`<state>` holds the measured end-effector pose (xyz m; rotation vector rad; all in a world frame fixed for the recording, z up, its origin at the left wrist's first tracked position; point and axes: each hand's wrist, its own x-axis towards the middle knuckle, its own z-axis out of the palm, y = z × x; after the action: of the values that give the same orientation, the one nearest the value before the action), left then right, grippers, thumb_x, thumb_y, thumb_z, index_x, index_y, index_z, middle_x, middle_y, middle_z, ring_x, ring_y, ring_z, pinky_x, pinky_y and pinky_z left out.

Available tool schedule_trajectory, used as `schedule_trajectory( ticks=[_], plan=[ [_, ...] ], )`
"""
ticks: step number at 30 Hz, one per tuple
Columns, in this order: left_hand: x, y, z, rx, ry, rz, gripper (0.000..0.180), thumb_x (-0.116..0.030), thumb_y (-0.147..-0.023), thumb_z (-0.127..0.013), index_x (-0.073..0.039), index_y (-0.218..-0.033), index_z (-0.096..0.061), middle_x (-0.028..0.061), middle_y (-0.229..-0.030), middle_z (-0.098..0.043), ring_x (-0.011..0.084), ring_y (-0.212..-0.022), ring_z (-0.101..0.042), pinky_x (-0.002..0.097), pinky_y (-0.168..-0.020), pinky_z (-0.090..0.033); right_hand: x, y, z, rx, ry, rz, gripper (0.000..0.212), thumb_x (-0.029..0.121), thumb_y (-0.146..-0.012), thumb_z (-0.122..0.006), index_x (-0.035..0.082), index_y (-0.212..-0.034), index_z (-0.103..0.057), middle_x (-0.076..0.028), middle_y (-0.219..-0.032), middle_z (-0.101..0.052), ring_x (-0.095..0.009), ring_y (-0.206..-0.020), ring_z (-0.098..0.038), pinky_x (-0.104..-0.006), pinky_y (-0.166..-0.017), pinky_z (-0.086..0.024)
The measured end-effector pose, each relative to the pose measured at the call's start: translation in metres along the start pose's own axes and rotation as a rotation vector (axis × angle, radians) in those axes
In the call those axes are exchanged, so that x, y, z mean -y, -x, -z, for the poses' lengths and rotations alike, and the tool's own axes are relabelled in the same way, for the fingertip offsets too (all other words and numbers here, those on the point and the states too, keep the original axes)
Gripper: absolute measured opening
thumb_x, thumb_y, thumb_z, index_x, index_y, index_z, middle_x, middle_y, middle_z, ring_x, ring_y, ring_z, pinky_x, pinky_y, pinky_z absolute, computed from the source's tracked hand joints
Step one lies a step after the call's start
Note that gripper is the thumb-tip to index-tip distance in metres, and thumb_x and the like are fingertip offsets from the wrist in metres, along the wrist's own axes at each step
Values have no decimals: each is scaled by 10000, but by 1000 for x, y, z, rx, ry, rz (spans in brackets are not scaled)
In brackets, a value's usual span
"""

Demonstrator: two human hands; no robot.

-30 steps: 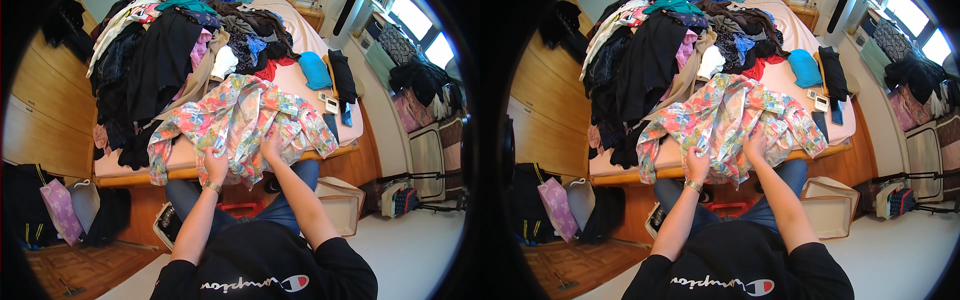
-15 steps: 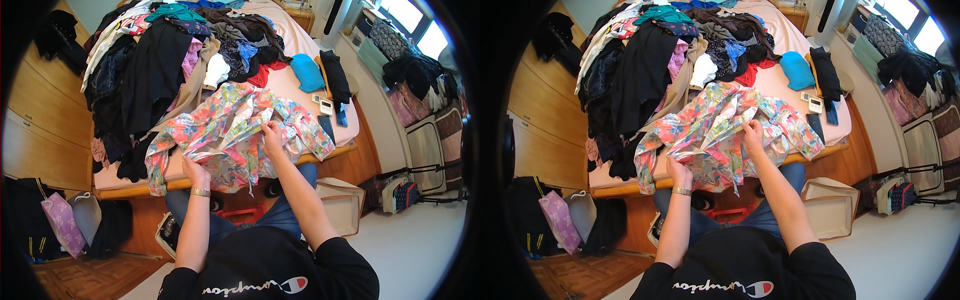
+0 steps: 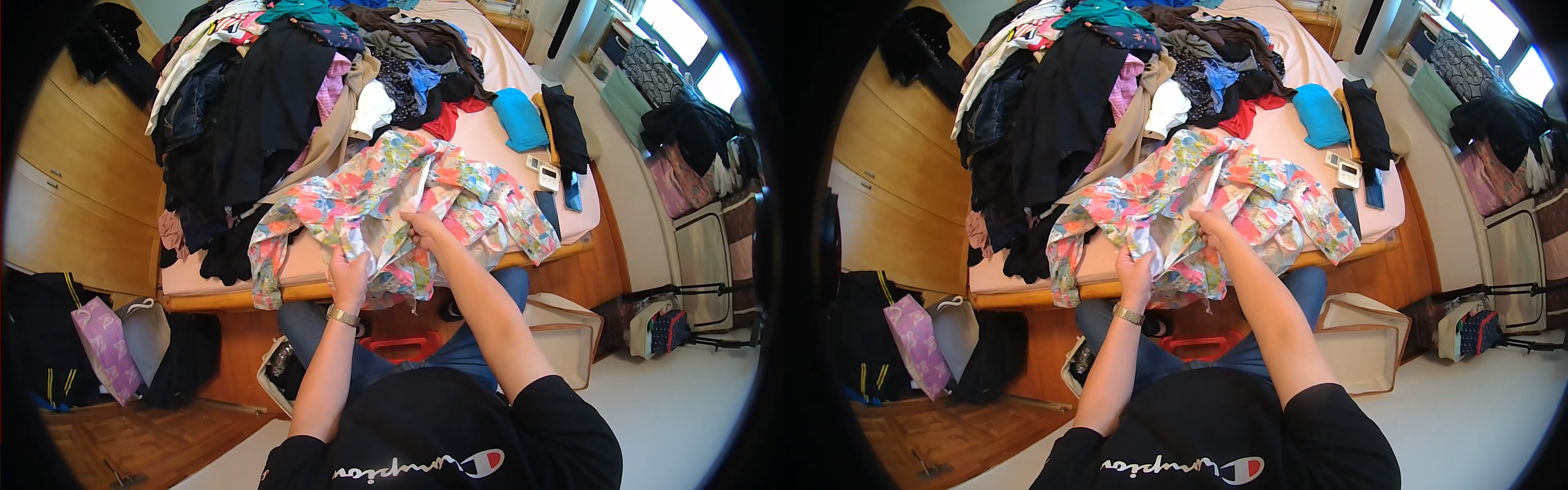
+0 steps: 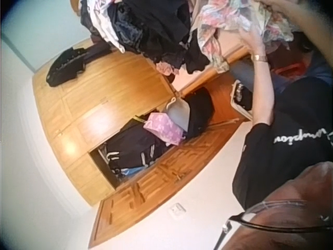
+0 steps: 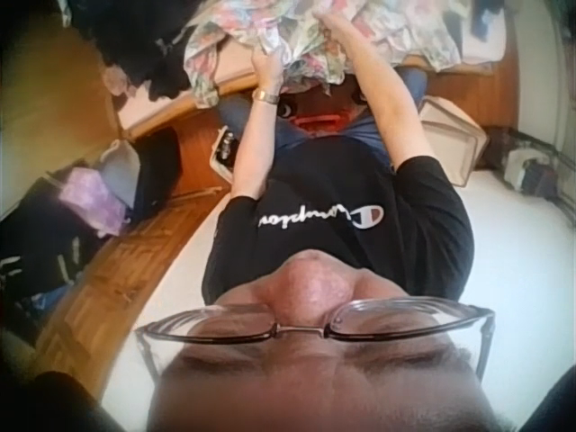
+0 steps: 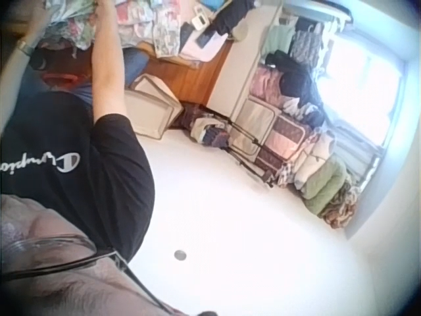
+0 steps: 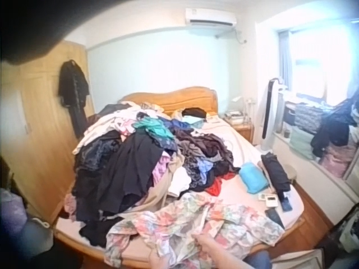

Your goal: The person smooths out and folds a floral pattern shirt on a bed with their hands, before placing it on top of a pile of clothes.

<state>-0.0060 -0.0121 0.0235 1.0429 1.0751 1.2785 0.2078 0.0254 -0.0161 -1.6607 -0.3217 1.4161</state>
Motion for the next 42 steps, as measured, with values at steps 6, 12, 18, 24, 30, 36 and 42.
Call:
schedule_trajectory(
  ticks=[6,12,18,24,30,36,42],
  plan=[
    [-13,4,-9,-7,-280,-76,329,-192,-795,-776,-20,-1050,-659,55,-788,-670,147,-721,-637,321,-665,-502,-8,-4,1,-236,165,605,238,115,-840,-752,32,-1014,-612,-37,-769,-627,-126,-609,-581,-262,-516,-429],
    [-32,10,-35,131,-797,-520,356,-183,-787,-794,6,-1058,-661,120,-808,-624,293,-755,-631,382,-647,-492,22,93,-22,199,-392,275,371,56,-885,-688,59,-1187,-471,-95,-916,-652,-150,-684,-663,-244,-490,-458],
    [0,4,-29,214,-350,-10,176,-142,-917,-704,17,-988,-680,21,-738,-638,98,-592,-554,289,-541,-446,-10,71,-19,265,-201,512,158,47,-925,-669,46,-1036,-557,-25,-804,-645,-77,-650,-566,-219,-564,-447],
    [16,17,-13,135,40,208,126,-106,-952,-672,-10,-1033,-687,-25,-804,-641,43,-628,-537,222,-537,-423,-52,92,-28,206,-82,473,133,130,-944,-685,26,-956,-603,0,-758,-626,-58,-625,-548,-220,-564,-450],
    [1,14,-19,155,228,465,131,-158,-940,-694,-39,-995,-690,-21,-781,-642,50,-594,-549,218,-492,-400,-73,103,-20,-11,315,724,155,127,-853,-755,6,-885,-663,-83,-752,-674,-142,-631,-590,-307,-590,-476],
    [-3,18,-34,70,199,312,108,-134,-943,-687,-26,-945,-690,-46,-733,-601,33,-564,-493,213,-496,-376,-58,114,-8,-104,392,954,165,144,-869,-747,16,-901,-647,-58,-753,-658,-134,-613,-582,-300,-584,-473],
    [-11,22,-31,203,157,429,140,-135,-954,-656,-8,-967,-715,-32,-765,-630,35,-584,-512,208,-510,-388,-58,106,-14,55,48,817,204,158,-893,-740,10,-989,-636,-49,-767,-652,-102,-623,-581,-282,-586,-481]
  ],
)
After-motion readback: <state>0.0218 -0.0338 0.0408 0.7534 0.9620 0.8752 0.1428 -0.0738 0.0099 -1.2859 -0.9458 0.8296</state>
